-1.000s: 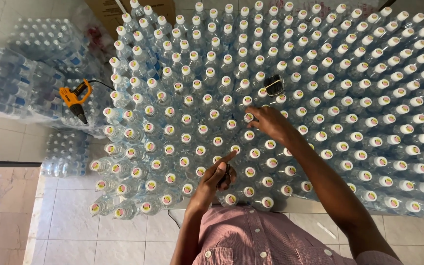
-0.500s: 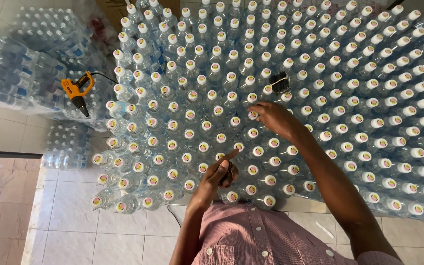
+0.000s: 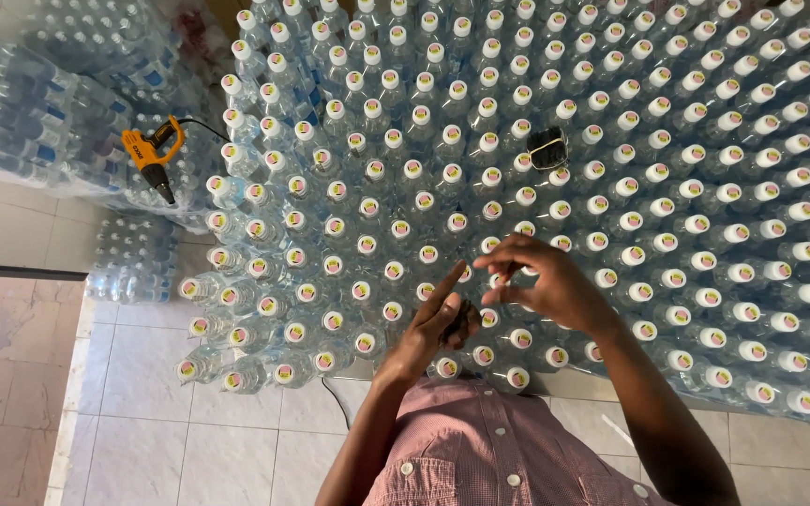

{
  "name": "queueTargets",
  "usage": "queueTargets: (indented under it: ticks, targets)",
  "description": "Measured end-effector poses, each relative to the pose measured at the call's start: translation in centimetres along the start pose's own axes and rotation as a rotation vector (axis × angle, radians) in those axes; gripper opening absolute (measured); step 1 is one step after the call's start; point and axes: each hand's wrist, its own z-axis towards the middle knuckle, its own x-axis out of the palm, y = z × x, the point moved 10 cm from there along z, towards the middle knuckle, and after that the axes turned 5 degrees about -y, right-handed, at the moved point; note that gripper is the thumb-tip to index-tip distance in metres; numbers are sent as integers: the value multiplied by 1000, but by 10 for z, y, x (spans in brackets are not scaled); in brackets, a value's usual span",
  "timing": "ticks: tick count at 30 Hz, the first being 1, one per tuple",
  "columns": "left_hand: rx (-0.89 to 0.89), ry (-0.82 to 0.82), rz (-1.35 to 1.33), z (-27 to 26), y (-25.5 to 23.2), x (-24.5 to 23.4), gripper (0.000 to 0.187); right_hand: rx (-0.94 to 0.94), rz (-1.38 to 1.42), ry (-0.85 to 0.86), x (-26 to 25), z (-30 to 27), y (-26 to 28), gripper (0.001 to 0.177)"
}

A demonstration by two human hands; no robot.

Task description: Applying small circular seals or labels to the caps of plastic water bottles arranged in a grid

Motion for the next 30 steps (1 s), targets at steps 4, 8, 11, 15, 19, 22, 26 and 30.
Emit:
queueTargets:
  ticks: [4,8,11,15,19,22,26,30]
  targets:
    - [-45,38,-19,0,-2,25,67,15,95,35,28,-14,12,54]
    - [-103,66,20,-2,19,26,62,135,125,-50,28,-29,5,35]
    - [-114,98,75,-6,5,34,63,200,140,-124,22,-42,-12,35]
    - [-99,75,113,-5,6,33,60,229,139,-124,18,-46,-22,37]
    - [-74,52,171,-2,10,16,62,254,149,-141,6,-33,-24,37]
    - [-58,-8,107,-1,15,4,60,207,83,-232,-7,-14,-30,32]
    - [-4,-23,110,0,15,-8,65,105,-14,-342,-16,14,-58,27]
    - [10,-45,93,-4,8,-12,64,90,-118,-351,-5,28,-83,27]
